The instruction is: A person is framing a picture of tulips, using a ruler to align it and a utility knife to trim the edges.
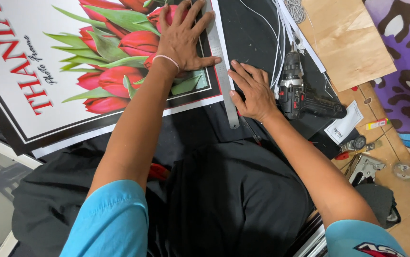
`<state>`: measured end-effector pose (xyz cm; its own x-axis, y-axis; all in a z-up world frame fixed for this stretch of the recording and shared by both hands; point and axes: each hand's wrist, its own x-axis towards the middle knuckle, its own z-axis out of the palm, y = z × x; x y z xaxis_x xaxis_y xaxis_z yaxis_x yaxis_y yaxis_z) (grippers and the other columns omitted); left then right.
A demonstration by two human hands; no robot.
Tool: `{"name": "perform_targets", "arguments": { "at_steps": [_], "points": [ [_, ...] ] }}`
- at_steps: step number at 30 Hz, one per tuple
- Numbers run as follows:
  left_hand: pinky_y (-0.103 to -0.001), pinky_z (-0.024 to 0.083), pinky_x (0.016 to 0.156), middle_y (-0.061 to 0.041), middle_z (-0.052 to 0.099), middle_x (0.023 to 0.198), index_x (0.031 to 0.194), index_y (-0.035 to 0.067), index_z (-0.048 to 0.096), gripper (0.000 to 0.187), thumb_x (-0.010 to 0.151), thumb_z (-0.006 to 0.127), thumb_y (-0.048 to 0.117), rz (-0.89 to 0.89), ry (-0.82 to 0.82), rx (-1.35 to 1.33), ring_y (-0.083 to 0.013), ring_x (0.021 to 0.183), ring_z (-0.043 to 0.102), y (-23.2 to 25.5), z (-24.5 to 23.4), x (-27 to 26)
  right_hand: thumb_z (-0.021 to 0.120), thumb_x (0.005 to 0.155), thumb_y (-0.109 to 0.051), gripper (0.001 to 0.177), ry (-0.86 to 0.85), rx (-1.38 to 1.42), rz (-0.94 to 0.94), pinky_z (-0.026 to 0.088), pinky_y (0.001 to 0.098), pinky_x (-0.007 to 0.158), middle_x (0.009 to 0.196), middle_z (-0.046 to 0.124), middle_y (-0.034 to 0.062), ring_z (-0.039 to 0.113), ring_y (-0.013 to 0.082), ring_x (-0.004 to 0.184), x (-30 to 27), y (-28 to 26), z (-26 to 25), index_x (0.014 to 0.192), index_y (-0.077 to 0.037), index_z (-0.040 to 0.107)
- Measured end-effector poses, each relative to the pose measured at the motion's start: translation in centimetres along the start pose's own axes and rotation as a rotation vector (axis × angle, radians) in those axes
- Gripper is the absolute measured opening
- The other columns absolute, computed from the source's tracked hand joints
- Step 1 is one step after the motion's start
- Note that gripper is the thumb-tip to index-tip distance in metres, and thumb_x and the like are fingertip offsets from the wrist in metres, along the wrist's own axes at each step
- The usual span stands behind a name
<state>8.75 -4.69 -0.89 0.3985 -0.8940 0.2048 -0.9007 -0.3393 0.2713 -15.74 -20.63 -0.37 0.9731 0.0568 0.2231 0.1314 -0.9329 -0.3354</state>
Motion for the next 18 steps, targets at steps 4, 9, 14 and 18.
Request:
{"name": "perform_targets", "arguments": {
  "at_steps": [4, 9, 14, 18],
  "points": [
    [-0.071, 0.022, 0.104, -0.012, 0.037, 0.157, 0.154, 0.015, 0.046, 0.107, 0.080, 0.058, 0.092, -0.020, -0.049, 0.012, -0.0402, 0.137, 0.036, -0.14, 0.09, 0.14, 0.047, 0.110, -0.034, 0.047, 0.007, 0.009, 0.011, 0.042, 0.0523, 0.103, 0.161, 0.046, 0.0121, 0.052, 0.0361, 0.136, -0.12, -0.04, 0.00, 0.146, -0.006, 0.058],
    [-0.075, 0.021, 0.103, -0.010, 0.029, 0.164, 0.159, 0.016, 0.041, 0.108, 0.084, 0.050, 0.092, -0.028, -0.130, 0.039, -0.0428, 0.140, 0.033, 0.09, -0.38, 0.47, 0.047, 0.109, -0.028, 0.045, 0.003, 0.011, 0.012, 0.041, 0.0525, 0.105, 0.161, 0.046, 0.0118, 0.051, 0.0358, 0.136, -0.07, 0.05, -0.04, 0.147, -0.006, 0.057],
    [-0.076, 0.022, 0.105, -0.011, 0.031, 0.162, 0.160, 0.015, 0.035, 0.110, 0.084, 0.048, 0.093, -0.028, -0.142, 0.033, -0.0434, 0.141, 0.029, 0.11, -0.45, 0.61, 0.044, 0.110, -0.031, 0.047, 0.014, 0.012, 0.018, 0.042, 0.0510, 0.103, 0.159, 0.048, 0.0123, 0.053, 0.0350, 0.134, 0.08, -0.20, -0.14, 0.146, -0.005, 0.058],
    [-0.071, 0.022, 0.109, -0.008, 0.033, 0.164, 0.163, 0.011, 0.022, 0.119, 0.084, 0.047, 0.097, -0.057, -0.172, 0.069, -0.0400, 0.144, 0.030, 0.32, -0.64, 0.74, 0.047, 0.109, -0.028, 0.046, 0.012, 0.027, 0.023, 0.041, 0.0528, 0.106, 0.161, 0.046, 0.0123, 0.052, 0.0363, 0.136, -0.04, -0.03, 0.08, 0.147, -0.004, 0.056]
  ]
}}
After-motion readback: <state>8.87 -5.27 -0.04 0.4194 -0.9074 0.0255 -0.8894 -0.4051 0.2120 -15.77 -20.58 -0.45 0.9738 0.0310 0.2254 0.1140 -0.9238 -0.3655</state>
